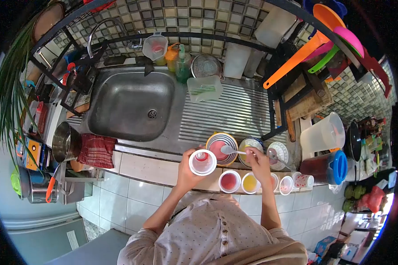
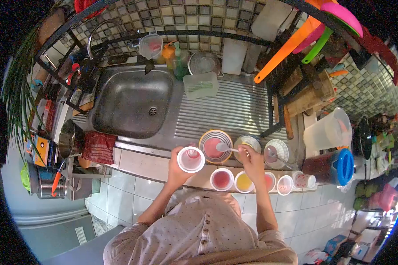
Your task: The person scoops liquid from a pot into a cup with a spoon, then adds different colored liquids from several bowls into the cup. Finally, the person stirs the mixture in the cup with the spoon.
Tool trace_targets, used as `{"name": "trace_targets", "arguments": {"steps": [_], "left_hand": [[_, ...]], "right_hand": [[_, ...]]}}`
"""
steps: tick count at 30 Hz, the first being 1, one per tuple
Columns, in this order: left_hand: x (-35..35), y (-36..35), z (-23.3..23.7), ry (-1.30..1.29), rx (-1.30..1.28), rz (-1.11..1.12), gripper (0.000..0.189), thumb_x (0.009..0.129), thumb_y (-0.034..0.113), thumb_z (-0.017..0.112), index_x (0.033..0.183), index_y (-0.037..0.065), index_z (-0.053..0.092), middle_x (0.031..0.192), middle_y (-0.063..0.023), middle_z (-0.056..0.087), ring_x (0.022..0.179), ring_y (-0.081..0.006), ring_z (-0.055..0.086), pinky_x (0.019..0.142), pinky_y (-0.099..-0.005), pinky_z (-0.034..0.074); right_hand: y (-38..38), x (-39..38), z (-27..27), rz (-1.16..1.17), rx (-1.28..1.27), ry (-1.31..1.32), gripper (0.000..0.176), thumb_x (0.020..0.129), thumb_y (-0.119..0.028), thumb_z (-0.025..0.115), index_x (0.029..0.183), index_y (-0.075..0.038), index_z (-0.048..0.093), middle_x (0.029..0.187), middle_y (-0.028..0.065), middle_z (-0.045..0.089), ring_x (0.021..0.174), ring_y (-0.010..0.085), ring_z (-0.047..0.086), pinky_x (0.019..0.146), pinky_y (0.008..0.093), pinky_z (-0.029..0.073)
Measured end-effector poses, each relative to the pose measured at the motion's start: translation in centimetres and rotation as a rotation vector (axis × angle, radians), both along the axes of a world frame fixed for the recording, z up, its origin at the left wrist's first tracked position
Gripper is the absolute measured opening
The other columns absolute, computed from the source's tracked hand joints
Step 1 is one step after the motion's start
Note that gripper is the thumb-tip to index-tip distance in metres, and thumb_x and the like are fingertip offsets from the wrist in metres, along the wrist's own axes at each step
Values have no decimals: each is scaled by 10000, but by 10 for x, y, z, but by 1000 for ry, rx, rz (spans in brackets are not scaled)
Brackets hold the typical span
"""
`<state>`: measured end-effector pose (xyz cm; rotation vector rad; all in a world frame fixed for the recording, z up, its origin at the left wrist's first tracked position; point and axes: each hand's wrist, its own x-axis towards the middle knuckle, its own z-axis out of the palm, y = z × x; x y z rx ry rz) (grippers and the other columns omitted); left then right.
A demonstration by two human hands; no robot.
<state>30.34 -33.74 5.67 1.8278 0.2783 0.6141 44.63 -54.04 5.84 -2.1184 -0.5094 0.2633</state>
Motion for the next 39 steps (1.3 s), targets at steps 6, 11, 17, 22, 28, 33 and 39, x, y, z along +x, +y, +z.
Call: {"name": "trace_targets", "arguments": {"steps": [6,11,17,22,28,33,39], "left_hand": [[-11,-12,-18,-127,-83,104,655,604,100,788,1096,32,361,1150,-179,548,1146,-293,490,917,-346,415],[-35,-21,-5,-50,-230,292,695,587,79,800,1123,27,360,1097,-146,543,1063,-227,525,892,-322,419],[-89,-4,4,23,-258,484,683,595,165,796,1140,5,417,1006,-118,578,940,-188,572,816,-307,450],[-142,29,-13,28,-266,671,629,610,185,780,1112,3,448,996,-114,587,924,-184,579,803,-303,453],[-211,87,-1,5,-129,843,596,616,199,775,1090,4,471,928,-116,612,875,-206,600,771,-316,463],[-266,120,0,39,-127,914,569,627,202,770,1073,8,475,932,-126,607,870,-208,601,755,-309,464],[-301,132,-9,29,-104,962,532,637,199,764,1053,21,483,917,-123,611,858,-210,609,744,-309,468]], "right_hand": [[-5,-4,18,-9,-124,-231,345,847,-251,566,1133,-63,527,827,133,566,688,198,557,567,293,402],[2,-19,41,-124,-19,-336,341,842,-188,568,1150,-56,502,936,122,478,740,187,465,607,280,365],[51,-59,63,20,433,-154,330,836,-33,528,1157,-38,451,843,-6,332,719,54,337,620,168,312],[126,-110,57,328,648,-127,236,842,-61,516,1069,-2,493,780,-24,370,654,39,330,577,164,274],[223,-174,44,653,552,225,206,853,-36,519,1058,-21,515,689,-51,375,583,17,341,510,165,279],[304,-207,27,802,388,349,263,872,-65,517,1130,-31,473,751,-16,459,630,26,423,526,177,356],[388,-221,14,973,349,261,274,872,-108,535,1131,-45,474,775,0,503,716,65,480,619,210,422]]}}
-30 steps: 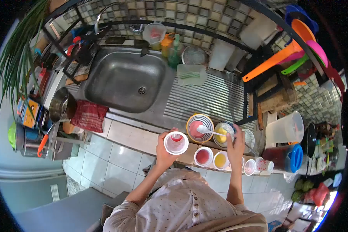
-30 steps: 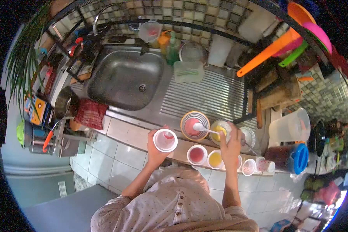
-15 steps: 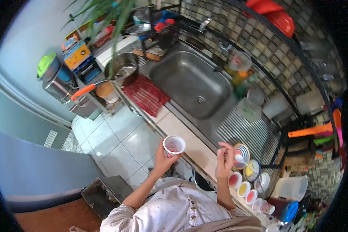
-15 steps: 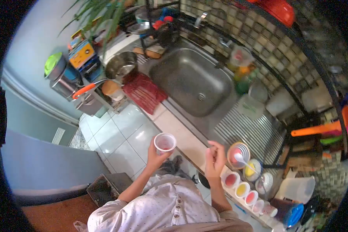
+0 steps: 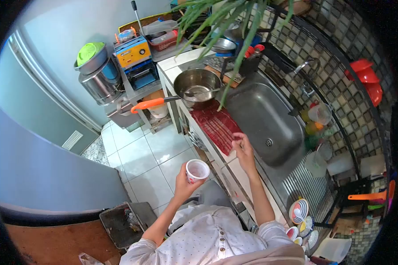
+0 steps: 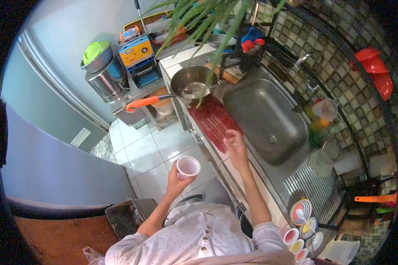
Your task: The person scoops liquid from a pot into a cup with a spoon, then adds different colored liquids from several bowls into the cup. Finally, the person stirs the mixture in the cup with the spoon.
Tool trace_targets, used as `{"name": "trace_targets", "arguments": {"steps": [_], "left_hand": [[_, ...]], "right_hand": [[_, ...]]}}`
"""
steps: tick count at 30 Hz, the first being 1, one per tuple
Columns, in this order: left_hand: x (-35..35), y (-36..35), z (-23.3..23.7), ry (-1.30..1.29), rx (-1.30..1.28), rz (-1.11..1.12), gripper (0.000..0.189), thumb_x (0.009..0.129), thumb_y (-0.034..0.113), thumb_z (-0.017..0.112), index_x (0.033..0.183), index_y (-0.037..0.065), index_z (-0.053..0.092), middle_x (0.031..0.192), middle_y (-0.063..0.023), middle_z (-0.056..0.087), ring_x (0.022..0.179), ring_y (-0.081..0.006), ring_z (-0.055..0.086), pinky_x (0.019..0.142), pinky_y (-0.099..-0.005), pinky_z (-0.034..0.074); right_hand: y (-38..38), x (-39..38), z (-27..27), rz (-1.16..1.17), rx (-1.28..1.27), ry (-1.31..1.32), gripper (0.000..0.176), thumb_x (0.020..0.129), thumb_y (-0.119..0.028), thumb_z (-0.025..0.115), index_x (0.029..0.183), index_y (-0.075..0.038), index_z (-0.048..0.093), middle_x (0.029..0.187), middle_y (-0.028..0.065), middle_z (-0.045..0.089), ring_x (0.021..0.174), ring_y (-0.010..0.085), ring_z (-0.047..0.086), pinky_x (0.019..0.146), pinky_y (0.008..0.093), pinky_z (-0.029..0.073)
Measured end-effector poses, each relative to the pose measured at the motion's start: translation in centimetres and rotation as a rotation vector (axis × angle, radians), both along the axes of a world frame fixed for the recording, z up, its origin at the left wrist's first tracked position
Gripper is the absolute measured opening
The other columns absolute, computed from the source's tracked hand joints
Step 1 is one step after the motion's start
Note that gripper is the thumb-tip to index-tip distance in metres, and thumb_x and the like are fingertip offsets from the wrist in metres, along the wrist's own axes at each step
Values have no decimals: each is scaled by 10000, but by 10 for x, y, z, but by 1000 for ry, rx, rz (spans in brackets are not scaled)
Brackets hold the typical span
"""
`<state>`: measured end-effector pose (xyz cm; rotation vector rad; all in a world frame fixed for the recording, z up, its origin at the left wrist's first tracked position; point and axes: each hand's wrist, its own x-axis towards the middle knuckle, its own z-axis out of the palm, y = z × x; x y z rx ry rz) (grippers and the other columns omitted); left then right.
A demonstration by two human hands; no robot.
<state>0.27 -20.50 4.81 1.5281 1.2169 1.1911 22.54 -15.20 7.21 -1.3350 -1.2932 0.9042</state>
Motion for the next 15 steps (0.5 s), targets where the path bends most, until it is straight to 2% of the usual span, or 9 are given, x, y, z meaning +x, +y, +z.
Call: {"name": "trace_targets", "arguments": {"steps": [1,2,3,5,9,11,12,13,15], "left_hand": [[-3,1,-2,0,1,8,532,637,199,764,1053,21,483,917,-123,611,858,-210,609,744,-309,468],[-4,2,-4,1,-38,9,531,636,199,765,1050,22,483,921,-122,610,859,-208,608,745,-306,468],[-6,4,-8,1,-77,8,529,635,199,766,1046,23,483,925,-121,608,860,-207,608,746,-303,467],[-8,10,-11,-17,-86,0,538,629,191,764,1056,23,483,934,-116,606,870,-210,602,757,-304,462],[-20,24,-5,20,-92,-20,573,626,164,762,1099,30,468,971,-101,591,915,-198,578,801,-311,439],[-26,34,-2,20,-76,-32,581,623,163,764,1105,31,467,979,-100,589,924,-195,574,807,-312,437],[-29,39,-3,17,-70,-22,581,623,163,764,1105,31,467,979,-100,589,924,-195,574,807,-312,437],[-32,44,-5,-1,-82,-5,581,625,165,764,1106,32,468,982,-99,589,925,-193,573,807,-312,438],[-32,55,-11,-17,-84,16,580,627,168,765,1107,33,468,984,-98,590,926,-192,573,806,-312,439]], "right_hand": [[14,1,-2,18,3,-34,278,870,-116,541,1132,-50,476,779,1,509,723,67,485,633,216,425],[32,3,-12,10,111,-73,294,870,-179,550,1133,-68,478,758,27,531,726,100,523,651,248,432],[46,4,-7,14,112,-71,294,870,-179,550,1133,-68,478,758,27,531,726,100,523,651,248,432],[74,5,1,-39,-17,-229,328,866,-249,547,1143,-88,474,728,62,546,685,157,556,648,293,439],[139,-2,10,-7,55,-314,356,859,-307,539,1140,-95,489,693,86,555,648,214,567,635,334,442],[168,-9,23,-13,44,-576,342,863,-304,529,1121,-80,520,654,86,552,646,236,582,619,347,443],[180,-13,29,-16,23,-580,342,852,-318,535,1079,-63,559,681,124,589,699,285,606,638,381,454],[193,-14,26,-12,32,-583,342,852,-318,535,1079,-63,559,681,124,589,699,285,606,638,381,454],[220,-14,13,-76,150,-822,344,828,-336,554,1012,-48,594,754,159,622,737,325,609,651,415,463]]}}
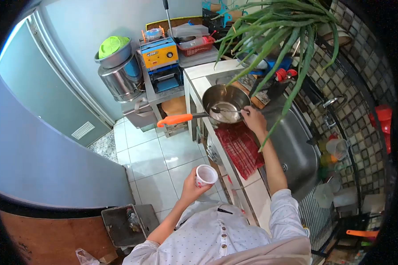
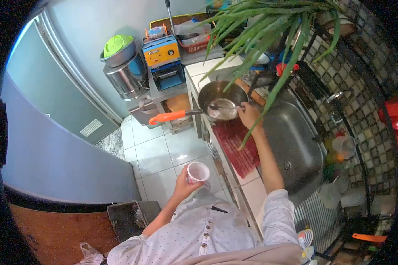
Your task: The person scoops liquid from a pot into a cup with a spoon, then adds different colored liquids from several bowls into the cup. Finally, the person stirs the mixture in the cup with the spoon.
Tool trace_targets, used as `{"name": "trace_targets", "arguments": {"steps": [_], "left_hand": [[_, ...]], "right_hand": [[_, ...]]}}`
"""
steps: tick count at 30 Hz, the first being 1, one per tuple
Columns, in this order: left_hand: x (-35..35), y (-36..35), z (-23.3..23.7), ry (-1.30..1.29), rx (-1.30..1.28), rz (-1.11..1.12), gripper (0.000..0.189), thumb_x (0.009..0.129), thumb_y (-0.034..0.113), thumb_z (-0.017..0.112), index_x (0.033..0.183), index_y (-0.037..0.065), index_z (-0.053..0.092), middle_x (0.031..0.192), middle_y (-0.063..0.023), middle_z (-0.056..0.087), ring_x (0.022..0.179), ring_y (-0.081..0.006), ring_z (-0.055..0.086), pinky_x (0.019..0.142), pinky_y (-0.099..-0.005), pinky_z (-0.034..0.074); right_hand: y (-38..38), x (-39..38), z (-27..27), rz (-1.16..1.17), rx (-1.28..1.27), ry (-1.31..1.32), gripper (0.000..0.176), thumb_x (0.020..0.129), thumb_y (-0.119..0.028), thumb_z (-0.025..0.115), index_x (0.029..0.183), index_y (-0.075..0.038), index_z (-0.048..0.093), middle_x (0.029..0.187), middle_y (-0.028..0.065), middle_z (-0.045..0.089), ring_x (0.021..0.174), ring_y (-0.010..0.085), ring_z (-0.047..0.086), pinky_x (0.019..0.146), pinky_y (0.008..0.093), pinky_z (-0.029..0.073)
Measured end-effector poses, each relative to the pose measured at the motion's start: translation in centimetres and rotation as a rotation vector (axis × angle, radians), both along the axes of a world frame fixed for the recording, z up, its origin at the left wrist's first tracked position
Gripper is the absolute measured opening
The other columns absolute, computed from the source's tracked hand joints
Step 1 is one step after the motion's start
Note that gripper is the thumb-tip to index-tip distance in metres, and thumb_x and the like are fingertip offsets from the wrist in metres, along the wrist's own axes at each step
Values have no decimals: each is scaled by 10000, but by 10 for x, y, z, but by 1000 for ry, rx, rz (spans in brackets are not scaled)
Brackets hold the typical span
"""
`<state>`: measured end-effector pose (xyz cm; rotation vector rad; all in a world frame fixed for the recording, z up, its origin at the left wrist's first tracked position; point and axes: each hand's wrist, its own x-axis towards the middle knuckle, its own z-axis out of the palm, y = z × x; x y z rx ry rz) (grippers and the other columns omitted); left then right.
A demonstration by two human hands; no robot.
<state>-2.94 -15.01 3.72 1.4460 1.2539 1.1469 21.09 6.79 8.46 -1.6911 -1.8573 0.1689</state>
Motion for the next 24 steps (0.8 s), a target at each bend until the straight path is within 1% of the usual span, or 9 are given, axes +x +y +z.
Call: {"name": "trace_targets", "arguments": {"steps": [1,4,6,8,9,11,17,20,24], "left_hand": [[0,6,-3,5,8,7,563,632,168,758,1100,33,477,974,-109,595,908,-211,584,787,-317,451],[-4,28,1,42,51,19,546,636,167,751,1093,34,486,964,-120,600,888,-232,596,767,-322,462],[-1,38,0,62,63,14,545,635,166,750,1094,34,487,964,-121,601,886,-234,597,766,-323,462],[-3,54,-1,59,36,-23,557,628,172,755,1096,32,487,958,-121,600,879,-234,595,766,-322,461],[-2,62,-1,60,79,-17,565,617,175,760,1092,28,489,955,-119,598,877,-236,592,768,-325,459],[-1,78,2,44,83,3,565,614,174,759,1089,26,492,962,-118,597,886,-238,588,775,-326,456],[11,118,-4,39,100,6,567,605,158,756,1090,22,496,985,-113,589,912,-239,578,806,-329,446],[18,134,-7,60,156,9,570,596,150,757,1093,31,503,986,-115,591,909,-249,580,801,-336,453],[30,148,-13,49,196,46,549,599,144,757,1080,34,517,981,-119,598,893,-260,590,776,-341,465]], "right_hand": [[11,2,-3,-21,-121,-71,332,804,-349,575,907,-37,623,809,170,633,760,346,603,663,430,467],[16,-1,8,-52,-233,-172,314,798,-340,581,813,-30,627,792,164,632,767,345,604,658,427,471],[18,4,-1,-28,-170,-149,297,796,-331,588,775,-36,625,738,148,626,698,337,592,598,421,452],[19,9,-3,26,-203,-59,312,809,-342,583,769,-36,624,647,120,591,580,285,553,518,382,400],[20,12,-5,24,-198,-61,312,809,-342,583,769,-36,624,647,120,591,580,285,553,518,382,400],[18,15,-10,122,-117,193,347,826,-354,574,735,-21,612,580,95,545,502,226,498,478,348,345],[12,16,-23,76,-45,419,384,858,-342,547,686,-4,606,501,51,465,478,114,428,467,296,310],[13,13,-21,64,-110,592,387,872,-331,537,677,-4,608,484,-2,398,464,80,357,459,271,266],[17,22,-24,7,-128,658,380,875,-315,541,657,-9,599,487,-38,348,449,68,306,450,262,223]]}}
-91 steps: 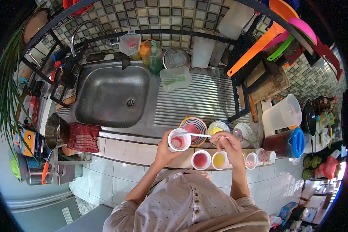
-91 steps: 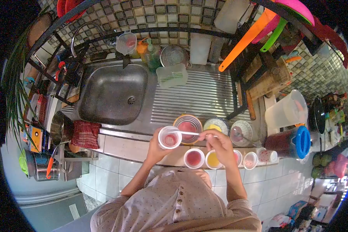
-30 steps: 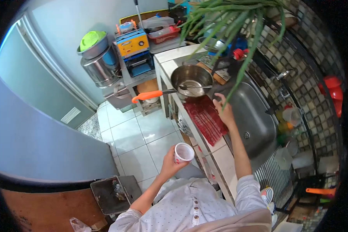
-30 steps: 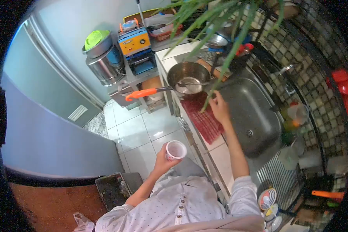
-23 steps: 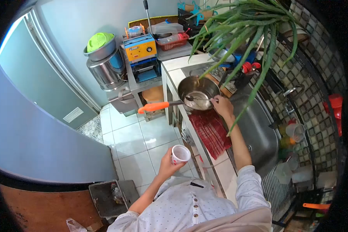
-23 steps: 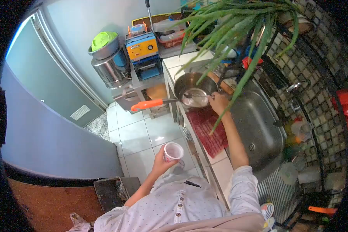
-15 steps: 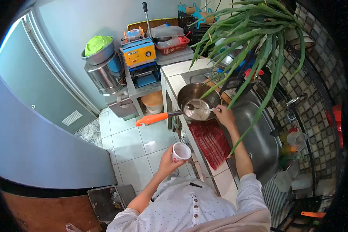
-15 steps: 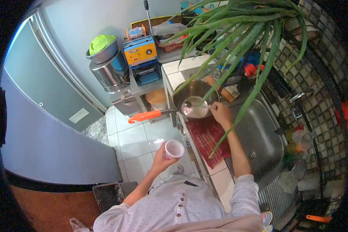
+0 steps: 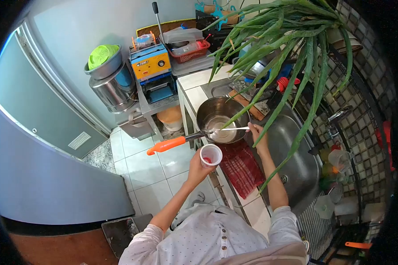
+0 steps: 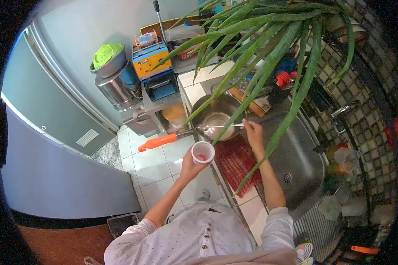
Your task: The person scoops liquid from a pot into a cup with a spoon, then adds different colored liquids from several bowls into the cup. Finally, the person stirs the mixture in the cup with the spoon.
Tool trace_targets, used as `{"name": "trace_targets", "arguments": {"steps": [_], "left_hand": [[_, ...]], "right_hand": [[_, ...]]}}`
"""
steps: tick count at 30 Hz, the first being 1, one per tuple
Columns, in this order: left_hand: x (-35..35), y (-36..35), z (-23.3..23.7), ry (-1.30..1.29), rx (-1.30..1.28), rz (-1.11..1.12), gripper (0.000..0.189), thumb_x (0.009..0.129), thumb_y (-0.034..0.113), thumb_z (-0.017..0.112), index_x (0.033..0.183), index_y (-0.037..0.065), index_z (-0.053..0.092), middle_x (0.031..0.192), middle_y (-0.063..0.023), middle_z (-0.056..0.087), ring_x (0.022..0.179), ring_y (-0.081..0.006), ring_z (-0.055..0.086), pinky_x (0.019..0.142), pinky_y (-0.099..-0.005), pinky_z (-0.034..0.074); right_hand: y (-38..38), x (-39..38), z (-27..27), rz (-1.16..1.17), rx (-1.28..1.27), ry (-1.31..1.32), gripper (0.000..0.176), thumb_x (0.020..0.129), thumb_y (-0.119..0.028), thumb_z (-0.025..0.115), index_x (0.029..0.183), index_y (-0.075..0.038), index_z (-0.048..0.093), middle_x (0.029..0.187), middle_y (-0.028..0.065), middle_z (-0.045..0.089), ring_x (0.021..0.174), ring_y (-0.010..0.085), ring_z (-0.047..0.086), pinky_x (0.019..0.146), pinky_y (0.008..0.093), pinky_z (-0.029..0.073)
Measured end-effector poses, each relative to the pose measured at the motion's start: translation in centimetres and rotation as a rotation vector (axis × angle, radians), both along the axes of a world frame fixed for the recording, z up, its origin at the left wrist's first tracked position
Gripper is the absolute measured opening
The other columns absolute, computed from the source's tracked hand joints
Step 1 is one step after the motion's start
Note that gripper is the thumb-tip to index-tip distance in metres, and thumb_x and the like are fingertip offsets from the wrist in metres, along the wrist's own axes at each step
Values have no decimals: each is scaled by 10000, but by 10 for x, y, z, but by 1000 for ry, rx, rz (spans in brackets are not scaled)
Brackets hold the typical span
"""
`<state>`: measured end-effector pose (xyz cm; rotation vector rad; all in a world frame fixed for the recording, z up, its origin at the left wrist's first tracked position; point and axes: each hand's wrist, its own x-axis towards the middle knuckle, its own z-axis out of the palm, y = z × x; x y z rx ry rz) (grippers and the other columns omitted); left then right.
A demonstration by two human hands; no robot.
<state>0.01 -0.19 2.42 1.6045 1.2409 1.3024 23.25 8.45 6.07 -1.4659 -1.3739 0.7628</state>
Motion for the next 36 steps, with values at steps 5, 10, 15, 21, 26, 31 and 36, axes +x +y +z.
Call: {"name": "trace_targets", "arguments": {"steps": [5,10,15,21,26,31,36], "left_hand": [[6,6,4,31,-23,-14,542,631,136,750,1102,20,509,991,-110,601,907,-215,585,795,-323,459],[10,7,7,-20,-13,-25,524,635,148,748,1084,14,514,983,-115,605,911,-207,586,796,-317,458],[10,8,5,-21,-37,-15,535,640,158,751,1094,11,509,991,-116,607,919,-200,587,795,-311,459],[13,10,-5,-13,5,-21,553,643,165,756,1110,12,503,988,-109,610,909,-195,590,792,-306,459],[13,10,-7,-46,-43,-47,548,647,160,758,1110,13,505,996,-102,610,913,-190,588,795,-304,458],[13,7,-3,-35,-6,-34,549,649,155,759,1116,16,504,990,-102,613,907,-188,592,793,-303,461],[11,5,0,2,-29,-25,547,640,166,762,1103,19,510,985,-105,612,905,-191,592,790,-304,461]], "right_hand": [[-11,6,14,-62,-64,183,343,866,-304,559,663,-32,608,489,-58,315,447,45,264,441,242,187],[-21,21,26,-45,-74,208,313,853,-304,578,669,-51,593,512,-72,354,435,28,279,419,220,182],[-45,22,55,-38,-100,207,329,859,-303,569,649,-49,584,515,-66,337,469,41,285,448,234,204],[-67,18,71,46,-6,52,317,849,-281,580,666,-23,585,556,-35,460,520,64,386,496,243,296],[-80,15,83,100,59,-196,286,850,-249,576,715,2,597,580,8,514,547,75,428,520,249,339],[-59,22,64,-16,205,-43,310,864,-250,562,687,5,563,561,12,487,539,78,417,514,251,334],[-30,16,30,-88,306,4,350,884,-266,534,664,6,526,520,17,388,512,77,357,489,264,291]]}}
